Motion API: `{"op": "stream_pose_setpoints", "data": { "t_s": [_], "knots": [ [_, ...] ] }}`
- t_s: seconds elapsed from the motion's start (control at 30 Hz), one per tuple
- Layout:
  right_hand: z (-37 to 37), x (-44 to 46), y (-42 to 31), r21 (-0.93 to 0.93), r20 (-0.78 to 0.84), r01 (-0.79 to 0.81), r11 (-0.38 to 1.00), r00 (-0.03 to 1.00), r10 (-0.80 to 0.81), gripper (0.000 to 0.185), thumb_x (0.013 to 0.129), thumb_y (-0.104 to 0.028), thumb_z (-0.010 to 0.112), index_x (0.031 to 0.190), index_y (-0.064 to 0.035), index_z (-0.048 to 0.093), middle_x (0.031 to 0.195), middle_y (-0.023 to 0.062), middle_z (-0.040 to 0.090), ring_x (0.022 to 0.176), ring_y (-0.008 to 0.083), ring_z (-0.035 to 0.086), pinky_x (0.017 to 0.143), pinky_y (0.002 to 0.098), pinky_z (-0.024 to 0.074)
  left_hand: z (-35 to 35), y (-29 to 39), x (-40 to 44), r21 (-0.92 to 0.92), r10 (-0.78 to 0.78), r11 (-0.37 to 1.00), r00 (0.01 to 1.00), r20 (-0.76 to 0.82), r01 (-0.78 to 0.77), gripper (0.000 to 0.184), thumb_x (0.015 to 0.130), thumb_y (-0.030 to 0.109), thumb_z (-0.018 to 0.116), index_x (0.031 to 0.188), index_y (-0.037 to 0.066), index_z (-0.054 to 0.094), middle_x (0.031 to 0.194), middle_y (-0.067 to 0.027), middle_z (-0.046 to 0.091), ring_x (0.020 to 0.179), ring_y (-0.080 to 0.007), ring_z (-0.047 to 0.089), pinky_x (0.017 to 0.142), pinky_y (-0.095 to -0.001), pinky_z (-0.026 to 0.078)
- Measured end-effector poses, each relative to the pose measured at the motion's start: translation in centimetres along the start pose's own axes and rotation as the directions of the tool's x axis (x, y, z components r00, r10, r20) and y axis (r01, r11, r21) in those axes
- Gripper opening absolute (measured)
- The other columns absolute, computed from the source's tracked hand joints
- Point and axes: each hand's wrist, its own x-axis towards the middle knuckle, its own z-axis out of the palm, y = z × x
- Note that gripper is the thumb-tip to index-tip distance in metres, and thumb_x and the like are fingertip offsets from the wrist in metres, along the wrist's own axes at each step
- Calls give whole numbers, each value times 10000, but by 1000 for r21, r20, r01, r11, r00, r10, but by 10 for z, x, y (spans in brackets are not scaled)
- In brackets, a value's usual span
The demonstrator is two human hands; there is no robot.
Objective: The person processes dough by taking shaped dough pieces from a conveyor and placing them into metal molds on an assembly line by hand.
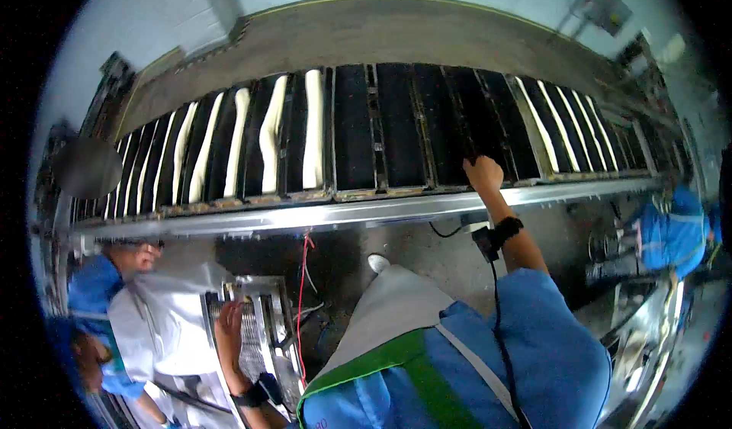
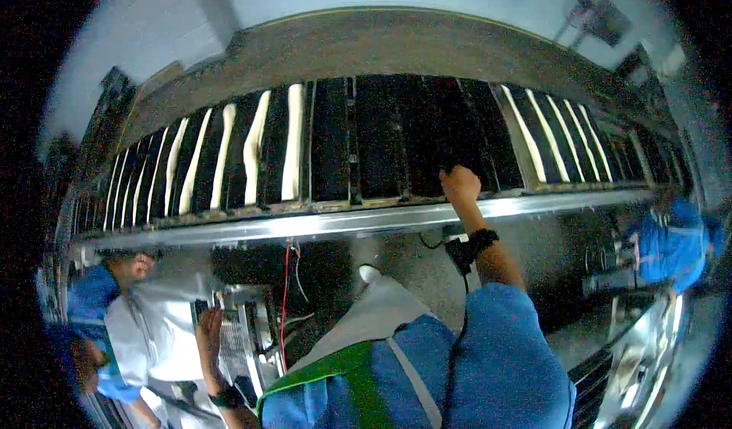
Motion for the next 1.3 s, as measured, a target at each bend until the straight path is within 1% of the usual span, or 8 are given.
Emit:
{"op": "stream_pose_setpoints", "data": {
  "t_s": [0.53, 0.73, 0.87, 0.93, 1.0, 1.17, 1.2, 1.3],
  "knots": [
    [-66, -57, -41, 359, 474, 266, 895, 774, -420, 478, 719, -440, 536, 565, 12, 555, 522, 147, 549, 560, 293, 569, 576, 389, 434, 90, 105, -170, 65, -161, 983, 981, -112, 169, 261, 814, 195, 500, 995, 14, 550, 952, -144, 581, 838, -250, 575, 712, -321, 454],
    [13, -139, -116, 432, 402, 472, 769, 662, -632, 550, 690, -480, 546, 651, 67, 580, 628, 219, 570, 646, 368, 566, 617, 410, 427, 89, 19, -270, 2, -299, 952, 929, -216, 307, 269, 809, 204, 500, 1003, 24, 548, 941, -145, 585, 847, -232, 577, 713, -307, 444],
    [45, -163, -184, 686, 351, 474, 552, 450, -822, 640, 670, -476, 571, 935, 104, 517, 924, 319, 515, 840, 404, 532, 699, 397, 435, 95, -6, -289, -35, -270, 961, 908, -320, 274, 265, 811, 189, 502, 1000, 7, 542, 918, -118, 598, 819, -187, 578, 706, -283, 440],
    [25, -190, -194, 571, 463, 675, 468, 206, -862, 642, 699, -373, 581, 1150, 31, 368, 1120, 219, 454, 1052, 349, 417, 867, 405, 339, 100, -26, -303, -79, -340, 939, 867, -364, 335, 255, 814, 176, 499, 993, -1, 541, 893, -108, 599, 811, -176, 570, 710, -276, 434],
    [15, -205, -181, 398, 208, 884, 246, 174, -962, 621, 687, -327, 599, 1155, 15, 378, 1192, 165, 400, 1122, 329, 333, 914, 444, 264, 107, -32, -321, -244, -442, 895, 818, -369, 374, 253, 813, 173, 498, 980, -12, 542, 867, -97, 598, 806, -172, 560, 719, -274, 425],
    [65, -187, -141, 200, -33, 916, 347, 360, -932, 527, 706, -289, 576, 1111, 17, 435, 1134, 185, 431, 1102, 300, 354, 868, 451, 295, 120, -72, -358, -273, -520, 854, 750, -408, 443, 286, 822, 206, 496, 983, -26, 539, 892, -86, 587, 823, -146, 522, 735, -263, 402],
    [58, -196, -143, 123, 139, 910, 397, 380, -914, 390, 710, -274, 566, 988, -5, 519, 1029, 136, 506, 1081, 246, 381, 828, 442, 298, 124, -79, -373, -303, -541, 840, 731, -416, 450, 309, 826, 228, 499, 1002, -22, 538, 924, -74, 582, 831, -138, 506, 726, -258, 399],
    [107, -217, -119, -105, -339, 990, 97, 56, -939, 182, 721, -252, 502, 670, -86, 555, 765, 42, 537, 962, 206, 441, 742, 416, 292, 127, -115, -415, -154, -554, 821, 705, -443, 550, 328, 829, 231, 486, 1038, -18, 526, 938, -99, 585, 831, -162, 532, 742, -276, 407]
  ]
}}
